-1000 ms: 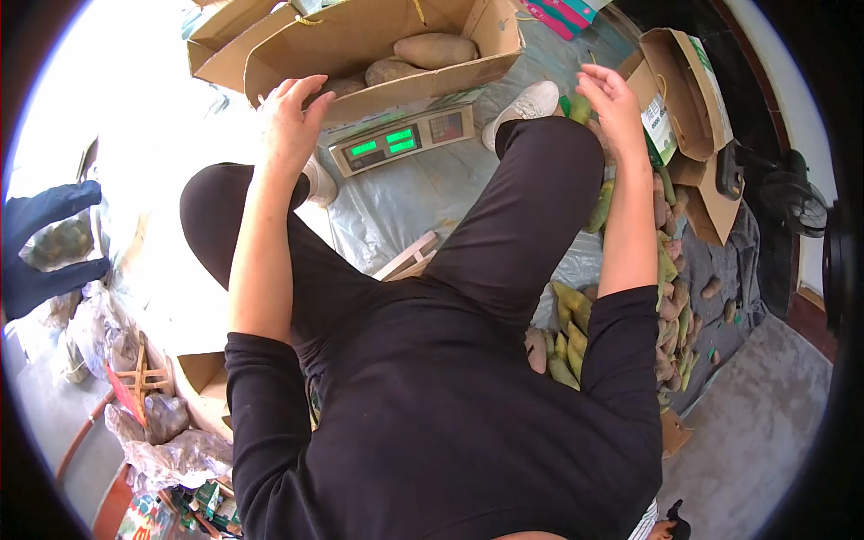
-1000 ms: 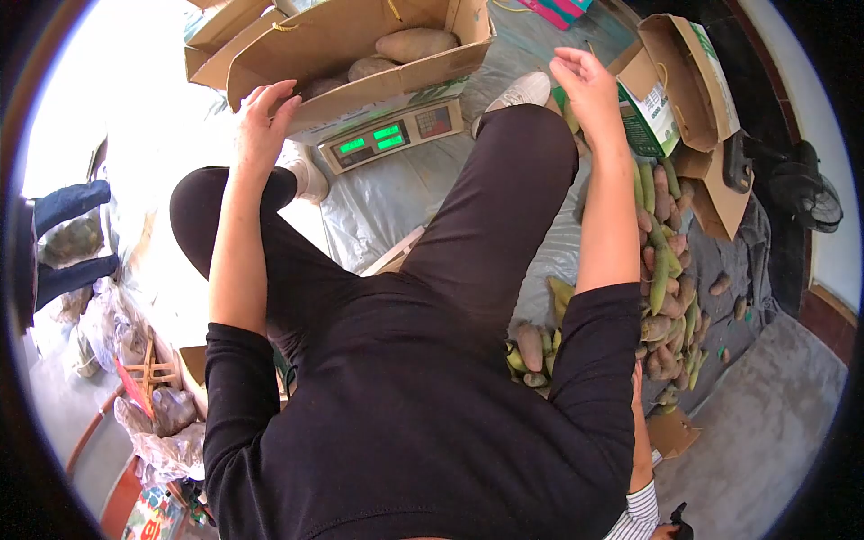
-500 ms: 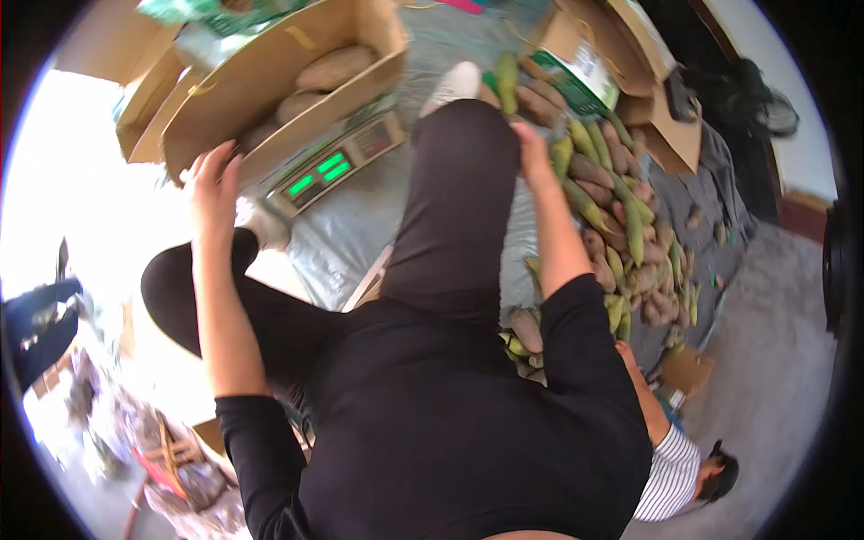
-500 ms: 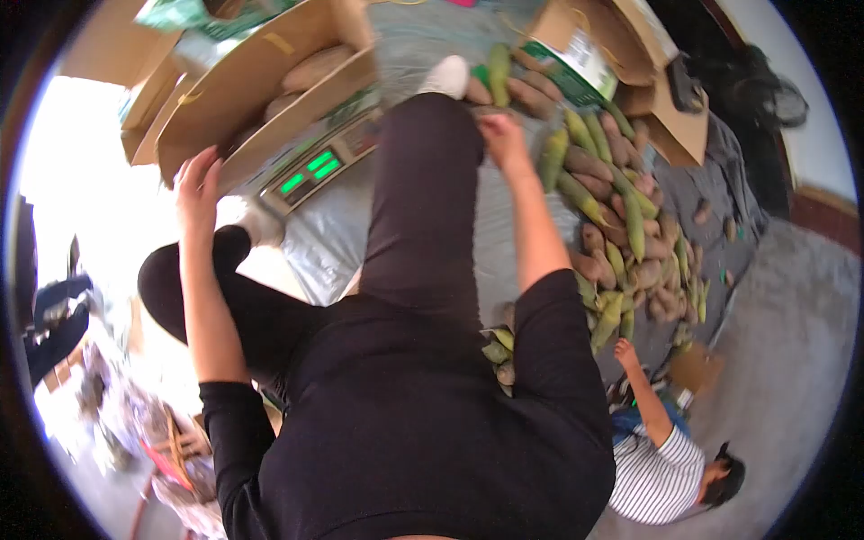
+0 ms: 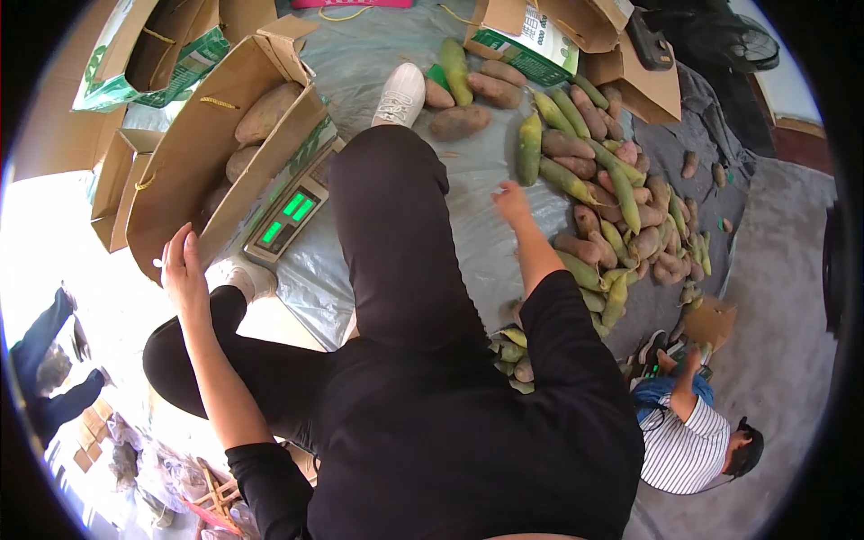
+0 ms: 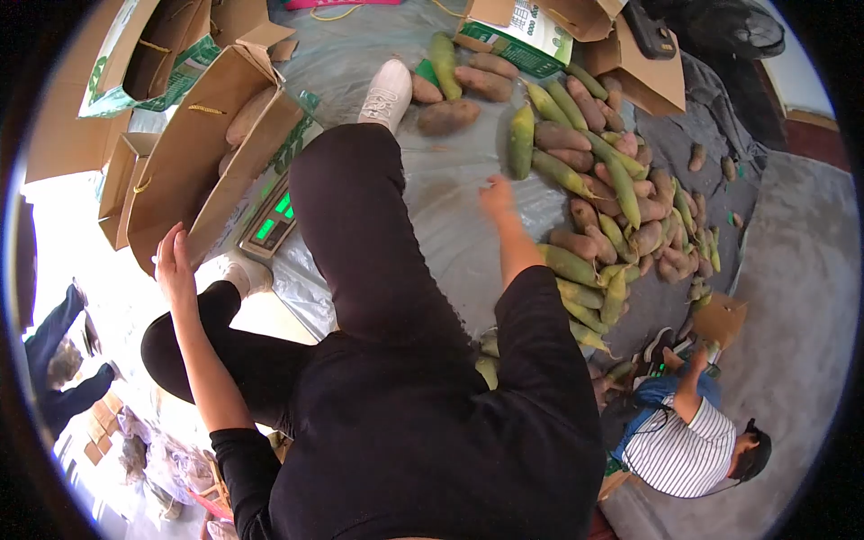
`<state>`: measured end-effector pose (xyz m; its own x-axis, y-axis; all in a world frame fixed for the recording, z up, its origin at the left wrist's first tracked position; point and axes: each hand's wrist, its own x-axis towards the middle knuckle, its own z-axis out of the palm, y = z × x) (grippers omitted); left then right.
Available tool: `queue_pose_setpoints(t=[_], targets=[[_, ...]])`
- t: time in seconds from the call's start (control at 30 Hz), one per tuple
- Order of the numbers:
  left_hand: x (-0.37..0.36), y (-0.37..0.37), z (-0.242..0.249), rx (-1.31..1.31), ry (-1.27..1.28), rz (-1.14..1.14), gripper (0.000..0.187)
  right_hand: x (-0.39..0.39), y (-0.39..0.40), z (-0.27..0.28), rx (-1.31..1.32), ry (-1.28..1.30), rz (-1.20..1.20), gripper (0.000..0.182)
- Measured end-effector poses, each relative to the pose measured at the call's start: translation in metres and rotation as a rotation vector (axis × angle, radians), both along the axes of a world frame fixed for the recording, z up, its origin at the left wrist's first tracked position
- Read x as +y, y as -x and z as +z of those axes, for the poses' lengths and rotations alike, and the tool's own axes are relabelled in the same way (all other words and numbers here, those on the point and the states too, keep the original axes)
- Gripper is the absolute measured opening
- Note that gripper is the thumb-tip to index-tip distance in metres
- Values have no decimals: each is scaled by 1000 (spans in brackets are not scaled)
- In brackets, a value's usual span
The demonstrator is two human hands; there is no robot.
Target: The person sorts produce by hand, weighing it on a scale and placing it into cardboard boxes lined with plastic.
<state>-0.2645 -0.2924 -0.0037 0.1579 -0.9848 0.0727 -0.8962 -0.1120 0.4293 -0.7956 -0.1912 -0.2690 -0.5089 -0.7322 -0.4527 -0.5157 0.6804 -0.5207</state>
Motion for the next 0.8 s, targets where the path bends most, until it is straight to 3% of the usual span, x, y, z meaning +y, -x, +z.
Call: queue_pose_setpoints(t=[0.1,0.2,0.3,0.4,0.47,0.57,0.63,0.73,0.8], targets=[[0,-1,-4,112,-23,90,32,-2,43,-26,173,41,-104,52],[-1,-2,-9,195,-12,133,34,-10,64,-11,234,-69,-196,58],[-3,3,-9,76,-3,126,35,-19,73,2,250,-111,-265,68],[-5,3,-14,18,14,126,38,-31,79,7,207,-184,-309,76],[-5,3,-14,-7,10,113,39,-28,90,-23,205,-161,-274,83],[-7,6,-12,-43,-1,124,41,-33,80,-36,1,50,-390,85],[-9,9,-9,-67,-9,107,42,-43,69,-18,174,-229,-336,90],[-10,7,-10,-101,-3,80,41,-50,59,-23,179,-178,-379,76],[-11,9,-7,-115,-22,77,40,-40,79,-91,65,-16,-430,70]])
